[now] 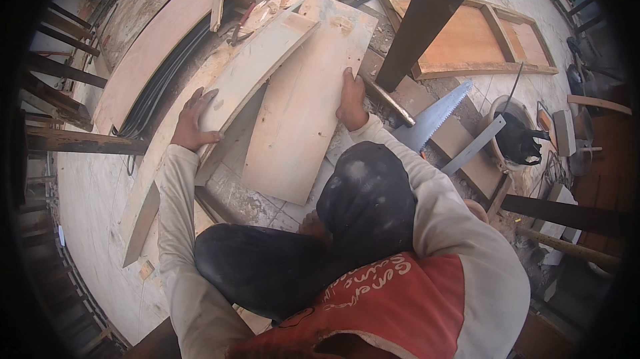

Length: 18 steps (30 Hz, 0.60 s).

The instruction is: The person prepares wooden boards by using a saw to cut a notch, hammering nails into the boards, and using pliers to pull out or adjust nails.

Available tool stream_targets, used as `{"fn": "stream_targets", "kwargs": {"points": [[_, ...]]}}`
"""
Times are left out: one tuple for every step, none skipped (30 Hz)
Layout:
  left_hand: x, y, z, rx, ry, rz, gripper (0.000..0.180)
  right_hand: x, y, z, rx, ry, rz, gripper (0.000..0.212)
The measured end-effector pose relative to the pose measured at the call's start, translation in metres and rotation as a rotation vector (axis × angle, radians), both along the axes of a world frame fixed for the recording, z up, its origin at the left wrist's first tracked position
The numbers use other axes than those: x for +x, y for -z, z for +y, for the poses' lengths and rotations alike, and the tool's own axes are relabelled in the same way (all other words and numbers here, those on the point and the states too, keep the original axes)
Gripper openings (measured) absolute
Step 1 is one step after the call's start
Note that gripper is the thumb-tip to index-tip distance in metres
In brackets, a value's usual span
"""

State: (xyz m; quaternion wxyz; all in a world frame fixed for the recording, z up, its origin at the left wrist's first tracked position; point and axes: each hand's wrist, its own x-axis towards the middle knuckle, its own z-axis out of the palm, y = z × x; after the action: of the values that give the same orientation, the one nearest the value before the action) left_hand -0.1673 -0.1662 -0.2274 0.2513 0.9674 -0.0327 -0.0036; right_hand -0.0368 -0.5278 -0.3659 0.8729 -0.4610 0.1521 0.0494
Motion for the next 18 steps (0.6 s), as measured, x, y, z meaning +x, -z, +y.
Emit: {"fn": "stream_targets", "kwargs": {"points": [[0.001, 0.001, -0.001, -0.001, 0.013, -0.009, 0.111, -0.013, 0.006, 0.002, -0.004, -0.013, 0.014, 0.044], [0.002, 0.001, 0.000, -0.004, 0.000, 0.005, 0.111, -0.026, 0.011, 0.006, 0.087, -0.044, 0.083, 0.045], [-0.001, -0.003, -0.001, 0.008, -0.003, 0.016, 0.111, -0.041, 0.016, 0.012, 0.178, -0.078, 0.159, 0.046], [0.000, 0.000, -0.001, 0.011, 0.002, 0.027, 0.111, -0.055, 0.019, 0.015, 0.166, -0.085, 0.179, 0.046], [0.000, 0.002, -0.002, 0.001, 0.000, 0.027, 0.111, -0.067, 0.022, 0.017, 0.150, -0.142, 0.236, 0.048], [0.001, 0.003, -0.003, -0.008, -0.001, 0.038, 0.111, -0.073, 0.022, 0.014, 0.136, -0.190, 0.285, 0.049], [0.002, 0.003, -0.003, -0.007, 0.003, 0.031, 0.111, -0.075, 0.022, 0.007, 0.128, -0.190, 0.298, 0.049], [0.001, 0.004, -0.002, -0.006, 0.008, 0.024, 0.111, -0.074, 0.021, -0.003, -0.189, -0.469, 0.365, 0.048], [0.000, 0.002, -0.003, 0.005, -0.004, 0.020, 0.110, -0.074, 0.018, -0.012, -0.507, -0.748, 0.426, 0.047], [-0.002, 0.004, -0.001, -0.005, -0.011, 0.030, 0.110, -0.073, 0.010, -0.017, -0.514, -0.756, 0.438, 0.047], [-0.005, 0.006, 0.002, -0.006, -0.006, 0.022, 0.110, -0.071, 0.003, -0.022, -0.773, -0.988, 0.344, 0.044], [-0.006, 0.005, 0.003, -0.004, 0.000, 0.010, 0.110, -0.069, -0.012, -0.024, -1.028, -1.214, 0.230, 0.041], [-0.004, 0.003, 0.000, -0.025, 0.003, 0.017, 0.109, -0.071, -0.032, -0.020, -1.165, -1.170, 0.019, 0.033], [-0.001, 0.003, -0.001, -0.036, 0.001, 0.030, 0.109, -0.070, -0.050, -0.016, -1.168, -1.181, 0.035, 0.033], [0.001, 0.004, -0.002, -0.024, 0.008, 0.016, 0.109, -0.066, -0.065, -0.009, -1.244, -1.134, -0.310, 0.031], [0.002, 0.005, 0.000, -0.007, 0.010, -0.002, 0.110, -0.062, -0.069, 0.002, -1.292, -1.064, -0.666, 0.030], [0.000, 0.007, 0.002, -0.012, 0.021, -0.009, 0.109, -0.057, -0.064, 0.015, -1.309, -1.079, -0.889, 0.034], [0.001, 0.008, 0.002, -0.015, 0.021, -0.004, 0.109, -0.046, -0.059, 0.028, -1.320, -1.076, -1.114, 0.039]]}}
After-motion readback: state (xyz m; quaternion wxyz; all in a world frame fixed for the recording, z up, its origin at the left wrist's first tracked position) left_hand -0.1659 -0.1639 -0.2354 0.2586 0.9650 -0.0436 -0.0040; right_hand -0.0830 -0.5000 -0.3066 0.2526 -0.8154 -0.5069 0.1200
